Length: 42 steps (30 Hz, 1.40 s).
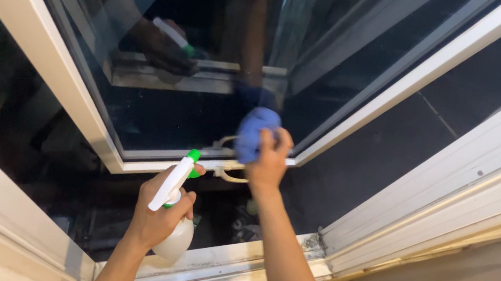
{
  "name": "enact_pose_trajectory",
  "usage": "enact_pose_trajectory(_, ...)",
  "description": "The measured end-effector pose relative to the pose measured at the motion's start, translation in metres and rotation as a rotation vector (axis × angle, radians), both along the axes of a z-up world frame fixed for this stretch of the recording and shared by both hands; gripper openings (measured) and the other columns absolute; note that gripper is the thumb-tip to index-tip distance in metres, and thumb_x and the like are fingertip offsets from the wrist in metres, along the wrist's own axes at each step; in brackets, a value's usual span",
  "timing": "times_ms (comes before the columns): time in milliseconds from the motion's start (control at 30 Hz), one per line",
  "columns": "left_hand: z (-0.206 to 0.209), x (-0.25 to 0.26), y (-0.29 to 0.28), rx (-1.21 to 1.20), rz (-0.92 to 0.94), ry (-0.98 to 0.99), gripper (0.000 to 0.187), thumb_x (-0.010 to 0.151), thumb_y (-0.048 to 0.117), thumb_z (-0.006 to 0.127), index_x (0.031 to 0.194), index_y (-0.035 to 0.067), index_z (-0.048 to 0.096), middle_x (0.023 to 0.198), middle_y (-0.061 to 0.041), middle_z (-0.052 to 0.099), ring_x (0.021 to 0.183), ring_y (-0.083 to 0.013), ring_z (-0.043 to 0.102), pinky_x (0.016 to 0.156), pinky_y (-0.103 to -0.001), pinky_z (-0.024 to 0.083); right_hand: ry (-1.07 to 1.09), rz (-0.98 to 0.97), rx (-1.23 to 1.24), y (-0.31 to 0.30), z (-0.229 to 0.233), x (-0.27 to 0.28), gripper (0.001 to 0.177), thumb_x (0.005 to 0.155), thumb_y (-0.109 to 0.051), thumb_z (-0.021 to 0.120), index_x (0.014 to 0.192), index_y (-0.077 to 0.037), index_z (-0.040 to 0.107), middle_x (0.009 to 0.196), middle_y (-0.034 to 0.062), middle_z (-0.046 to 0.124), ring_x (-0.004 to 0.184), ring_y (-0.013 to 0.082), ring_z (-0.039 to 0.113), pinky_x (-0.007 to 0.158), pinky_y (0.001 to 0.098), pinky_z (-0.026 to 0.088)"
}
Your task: The person cleans a window and its frame using a spray bottle and a cloth. The person sprays liquid onto the glass and wipes the surface, frame, and lower ledge.
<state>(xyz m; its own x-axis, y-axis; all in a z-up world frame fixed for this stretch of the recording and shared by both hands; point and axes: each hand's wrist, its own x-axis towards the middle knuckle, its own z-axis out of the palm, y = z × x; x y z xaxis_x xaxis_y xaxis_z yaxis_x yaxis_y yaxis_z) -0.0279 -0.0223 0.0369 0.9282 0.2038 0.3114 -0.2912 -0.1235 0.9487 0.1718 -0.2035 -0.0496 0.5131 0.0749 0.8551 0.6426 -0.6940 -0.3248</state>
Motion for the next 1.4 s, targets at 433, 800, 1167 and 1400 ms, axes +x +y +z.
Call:
enact_pose_trajectory(433, 0.079, 0.059, -0.045, -0.203, -0.326, 0.026, 0.035, 0.080, -0.003, 0.060, 0.114, 0.002, 0.067, 0.089, -0.006, 0.068, 0.051, -0.0086, 0.059, 0.047, -0.026, 0.048, -0.125, -0.029, 0.588, -0.098, 0.080, 0.034, 0.055, 0.095, 0.001, 0.062, 0.146, 0.002, 0.042, 0.140, 0.0151, 0.047, 0.135, 0.0309, 0.052, 0.118, 0.0380, 0.038)
enact_pose_trajectory(800, 0.103, 0.073, -0.064, -0.103, -0.238, -0.015, 0.044, 0.079, -0.004, 0.061, 0.122, 0.001, 0.065, 0.105, -0.006, 0.071, 0.053, -0.0088, 0.061, 0.048, -0.026, 0.050, -0.064, -0.057, 0.143, -0.090, 0.067, -0.003, 0.063, 0.079, 0.000, 0.079, 0.137, -0.004, 0.054, 0.140, 0.0199, 0.044, 0.127, 0.0393, 0.053, 0.104, 0.0415, 0.050)
enact_pose_trajectory(1167, 0.088, 0.041, -0.049, -0.066, -0.152, 0.020, 0.044, 0.080, -0.004, 0.060, 0.123, 0.001, 0.066, 0.111, -0.006, 0.073, 0.054, -0.0106, 0.063, 0.050, -0.026, 0.053, -0.247, -0.147, 0.209, -0.080, 0.139, 0.042, 0.038, 0.099, -0.011, 0.070, 0.135, -0.013, 0.058, 0.147, 0.0149, 0.046, 0.125, 0.0365, 0.059, 0.104, 0.0427, 0.052)
enact_pose_trajectory(1400, 0.067, 0.031, -0.037, -0.069, -0.117, 0.063, 0.044, 0.080, -0.003, 0.063, 0.124, 0.003, 0.067, 0.103, -0.007, 0.072, 0.053, -0.0106, 0.062, 0.050, -0.027, 0.052, 0.046, -0.208, 0.283, -0.084, 0.044, 0.049, 0.065, 0.088, -0.016, 0.075, 0.147, -0.011, 0.048, 0.149, 0.0184, 0.039, 0.126, 0.0444, 0.057, 0.105, 0.0477, 0.049)
